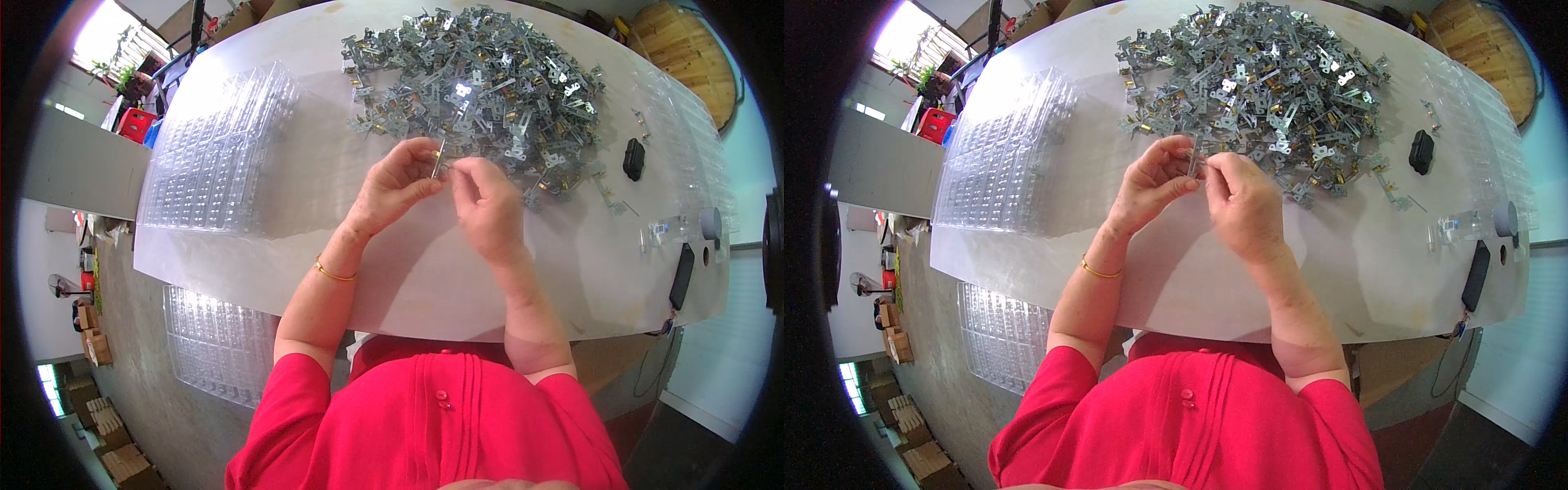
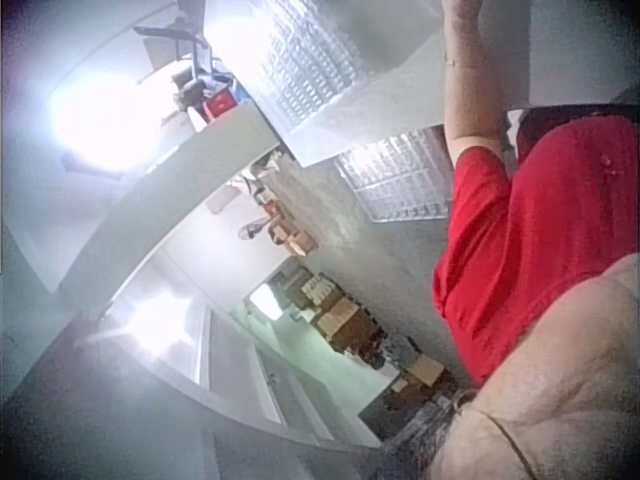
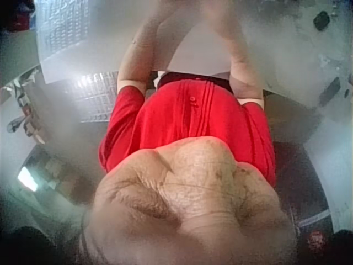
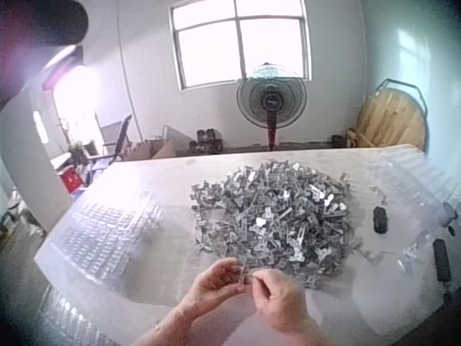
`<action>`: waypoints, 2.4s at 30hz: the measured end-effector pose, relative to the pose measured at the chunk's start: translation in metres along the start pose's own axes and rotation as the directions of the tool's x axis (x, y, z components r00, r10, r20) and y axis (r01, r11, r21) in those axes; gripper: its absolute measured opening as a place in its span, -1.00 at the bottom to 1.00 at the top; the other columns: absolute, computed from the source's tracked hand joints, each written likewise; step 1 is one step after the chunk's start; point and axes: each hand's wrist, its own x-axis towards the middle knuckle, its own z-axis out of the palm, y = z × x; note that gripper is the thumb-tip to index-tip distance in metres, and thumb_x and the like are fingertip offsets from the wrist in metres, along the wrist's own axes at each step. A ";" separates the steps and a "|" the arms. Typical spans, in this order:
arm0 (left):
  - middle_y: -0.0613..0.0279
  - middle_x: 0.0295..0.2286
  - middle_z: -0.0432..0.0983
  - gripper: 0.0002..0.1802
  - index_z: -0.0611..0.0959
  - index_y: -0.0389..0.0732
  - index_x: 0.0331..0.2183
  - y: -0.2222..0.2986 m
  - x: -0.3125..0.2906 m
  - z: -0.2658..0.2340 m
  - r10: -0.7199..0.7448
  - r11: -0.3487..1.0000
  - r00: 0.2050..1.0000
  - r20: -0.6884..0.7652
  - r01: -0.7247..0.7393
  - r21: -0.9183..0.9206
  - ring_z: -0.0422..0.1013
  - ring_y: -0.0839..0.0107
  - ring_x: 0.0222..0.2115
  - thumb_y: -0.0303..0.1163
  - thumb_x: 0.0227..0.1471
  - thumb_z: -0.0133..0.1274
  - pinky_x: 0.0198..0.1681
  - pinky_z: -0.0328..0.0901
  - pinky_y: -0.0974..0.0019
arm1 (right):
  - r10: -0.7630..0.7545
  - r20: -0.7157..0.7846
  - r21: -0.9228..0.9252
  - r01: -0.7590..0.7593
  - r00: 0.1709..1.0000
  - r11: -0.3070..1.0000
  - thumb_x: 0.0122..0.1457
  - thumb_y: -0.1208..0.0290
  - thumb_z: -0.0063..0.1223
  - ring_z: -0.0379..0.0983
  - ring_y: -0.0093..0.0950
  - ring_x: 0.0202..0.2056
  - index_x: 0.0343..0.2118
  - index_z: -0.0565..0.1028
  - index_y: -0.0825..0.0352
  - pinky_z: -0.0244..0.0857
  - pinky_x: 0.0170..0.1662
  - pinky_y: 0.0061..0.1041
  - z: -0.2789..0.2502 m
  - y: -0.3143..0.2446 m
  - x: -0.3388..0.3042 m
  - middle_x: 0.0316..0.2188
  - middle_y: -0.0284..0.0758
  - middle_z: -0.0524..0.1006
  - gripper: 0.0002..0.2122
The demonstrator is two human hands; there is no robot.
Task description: The person picks up a metal component from a pile, inserts a small pin into it by hand, and places the assembled unit into a plastic tray. After filling the tray, the person stacks it on top of other trays and begins the process again.
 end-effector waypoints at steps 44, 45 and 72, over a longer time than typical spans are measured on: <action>0.13 -0.40 0.53 -0.75 0.60 -0.39 -0.31 0.046 -0.063 -0.047 -0.023 0.440 0.840 -0.542 0.495 0.749 0.48 0.44 -0.42 -0.37 0.04 0.12 -0.33 0.38 0.34 | 0.145 0.229 0.137 -0.179 0.963 0.974 0.18 0.45 0.13 0.51 -0.30 -0.50 -0.34 0.50 0.26 0.35 -0.43 -0.37 0.031 0.001 -0.028 -0.49 -0.27 0.56 -0.95; 0.12 -0.39 0.50 -0.76 0.61 -0.38 -0.32 0.044 -0.063 -0.050 0.000 0.408 0.862 -0.507 0.463 0.787 0.47 0.40 -0.43 -0.37 0.03 0.12 -0.34 0.38 0.31 | 0.145 0.234 0.126 -0.178 0.961 0.976 0.18 0.45 0.13 0.51 -0.31 -0.50 -0.34 0.50 0.25 0.35 -0.43 -0.37 0.031 0.001 -0.027 -0.49 -0.27 0.56 -0.95; 0.07 -0.43 0.51 -0.87 0.60 -0.26 -0.37 0.102 -0.094 -0.021 0.314 0.253 0.877 -0.365 0.293 0.922 0.48 0.12 -0.39 -0.41 0.01 0.15 -0.30 0.38 0.16 | 0.104 0.304 0.124 -0.147 0.947 0.981 0.22 0.47 0.10 0.46 -0.44 -0.48 -0.29 0.51 0.32 0.35 -0.37 -0.47 0.034 0.011 -0.031 -0.49 -0.27 0.54 -0.94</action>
